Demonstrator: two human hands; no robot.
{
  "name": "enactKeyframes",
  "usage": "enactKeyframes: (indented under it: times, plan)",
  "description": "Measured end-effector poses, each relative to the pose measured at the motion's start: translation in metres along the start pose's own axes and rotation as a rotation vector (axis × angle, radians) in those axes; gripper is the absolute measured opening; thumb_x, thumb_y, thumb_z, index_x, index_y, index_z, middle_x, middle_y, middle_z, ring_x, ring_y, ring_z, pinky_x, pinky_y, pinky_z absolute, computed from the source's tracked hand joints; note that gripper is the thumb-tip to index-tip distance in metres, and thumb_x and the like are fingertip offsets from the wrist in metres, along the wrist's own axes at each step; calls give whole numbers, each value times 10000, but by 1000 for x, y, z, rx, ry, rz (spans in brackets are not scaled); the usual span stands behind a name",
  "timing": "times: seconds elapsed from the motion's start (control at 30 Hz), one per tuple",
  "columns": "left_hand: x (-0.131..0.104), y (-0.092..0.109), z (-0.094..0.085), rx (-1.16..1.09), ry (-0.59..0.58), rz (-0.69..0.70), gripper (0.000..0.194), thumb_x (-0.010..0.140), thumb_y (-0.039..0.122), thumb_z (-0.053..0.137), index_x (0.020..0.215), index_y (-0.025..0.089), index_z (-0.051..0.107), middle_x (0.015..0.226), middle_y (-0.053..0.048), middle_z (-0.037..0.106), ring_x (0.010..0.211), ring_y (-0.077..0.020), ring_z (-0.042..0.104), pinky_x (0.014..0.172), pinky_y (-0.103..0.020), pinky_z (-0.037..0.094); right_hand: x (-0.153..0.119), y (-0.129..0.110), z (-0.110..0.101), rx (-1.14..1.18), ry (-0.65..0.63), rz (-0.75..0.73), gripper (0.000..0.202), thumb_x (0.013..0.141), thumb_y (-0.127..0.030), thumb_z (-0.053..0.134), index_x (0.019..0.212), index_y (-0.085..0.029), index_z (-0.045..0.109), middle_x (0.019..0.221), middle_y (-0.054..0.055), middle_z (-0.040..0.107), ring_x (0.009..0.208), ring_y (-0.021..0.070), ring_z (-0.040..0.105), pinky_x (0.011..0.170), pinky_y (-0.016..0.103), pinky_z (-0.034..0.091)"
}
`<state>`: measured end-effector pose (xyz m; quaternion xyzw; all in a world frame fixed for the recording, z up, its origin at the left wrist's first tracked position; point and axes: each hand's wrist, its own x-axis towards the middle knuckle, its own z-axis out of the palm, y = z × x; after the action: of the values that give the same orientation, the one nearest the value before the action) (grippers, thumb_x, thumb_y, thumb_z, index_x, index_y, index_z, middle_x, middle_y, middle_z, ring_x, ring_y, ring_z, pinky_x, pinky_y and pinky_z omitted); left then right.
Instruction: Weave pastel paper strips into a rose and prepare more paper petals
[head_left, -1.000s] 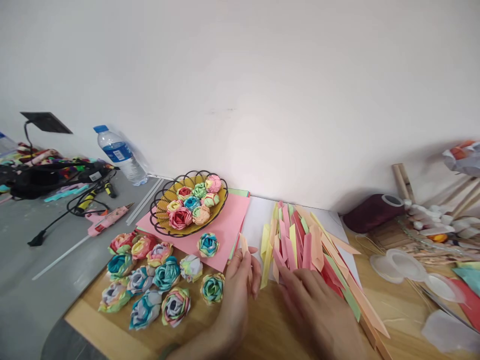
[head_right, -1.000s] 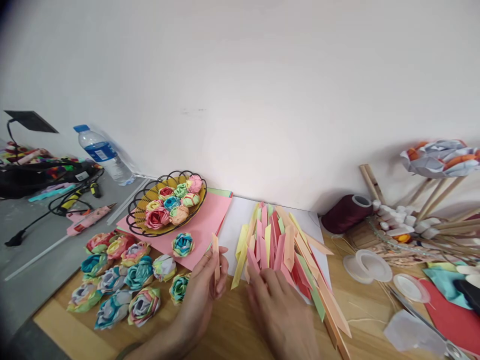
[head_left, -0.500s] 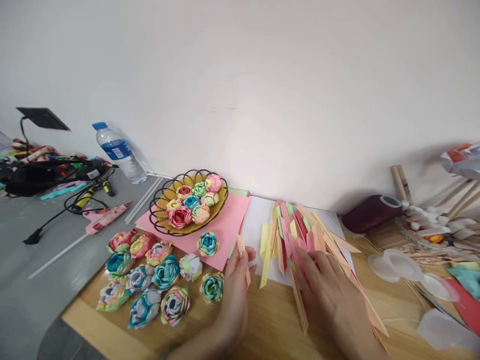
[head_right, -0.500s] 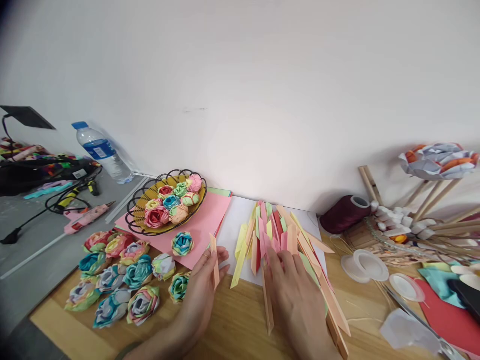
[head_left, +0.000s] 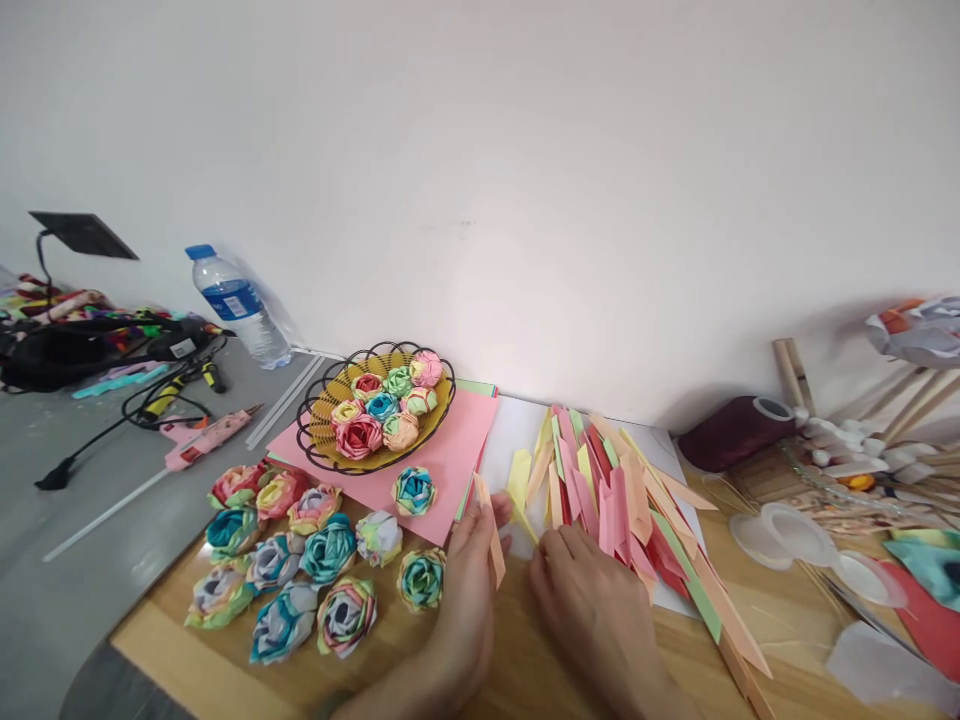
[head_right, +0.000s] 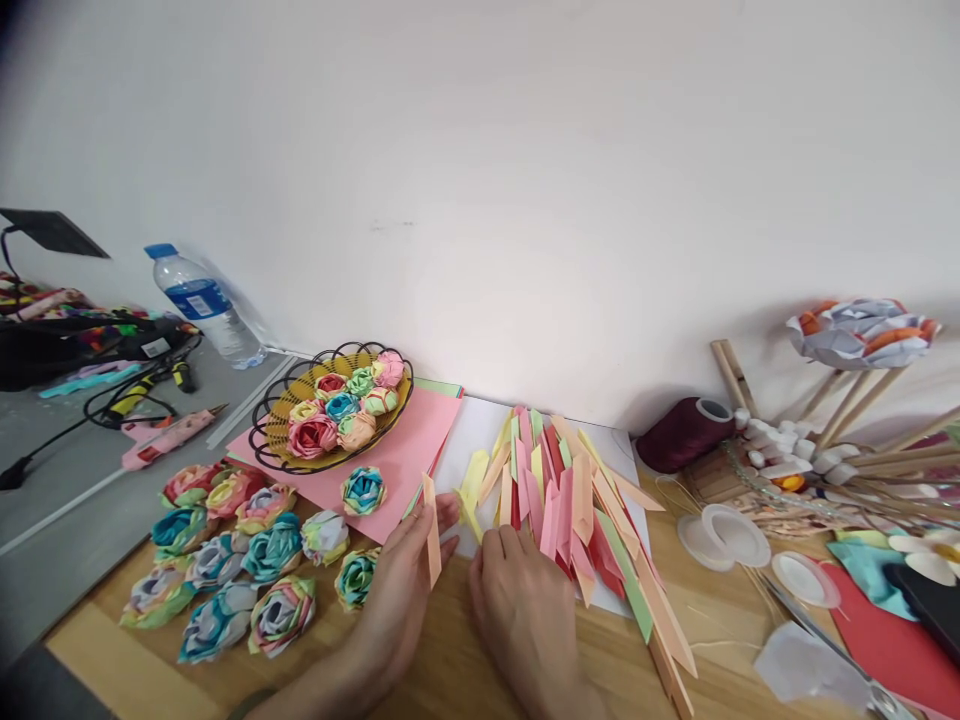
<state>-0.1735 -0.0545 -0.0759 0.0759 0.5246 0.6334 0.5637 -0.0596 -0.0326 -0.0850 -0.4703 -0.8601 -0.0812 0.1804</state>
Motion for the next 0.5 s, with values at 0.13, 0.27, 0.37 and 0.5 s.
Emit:
enactKeyframes:
  times: [0.13,0.27,0.37,0.5]
  plan:
    - [0,-1,2,-45,-17,-9,396,696,435,651,972,151,638,1134,-128,606,1128,-247,508,978,-367,359,-1,5,-14,269,-27,153,250,845,-237,395,633,-200,523,540,-25,560,429,115,516,412,219,271]
    - [-3,-4,4,-96,-113,-37,411,676,389,681,1031,189,622,1167,-104,596,1140,-246,503,979,-366,364,-1,0,-24,658,-145,267,237,853,-295,428,669,-207,550,520,-44,562,429,95,515,429,181,353]
    - [-7,-6,5,-33,-152,-56,400,694,399,662,1021,173,625,1158,-110,603,1147,-257,494,987,-369,350,-2,-6,-23,759,-132,330,253,844,-310,440,638,-206,542,507,-39,561,427,99,515,423,180,365]
    - [-13,-10,4,-19,-194,-87,419,699,418,650,1029,161,625,1129,-116,617,1159,-268,482,1000,-366,327,-5,-9,-16,788,-143,337,254,840,-312,449,623,-207,526,515,-36,577,422,101,518,424,183,382]
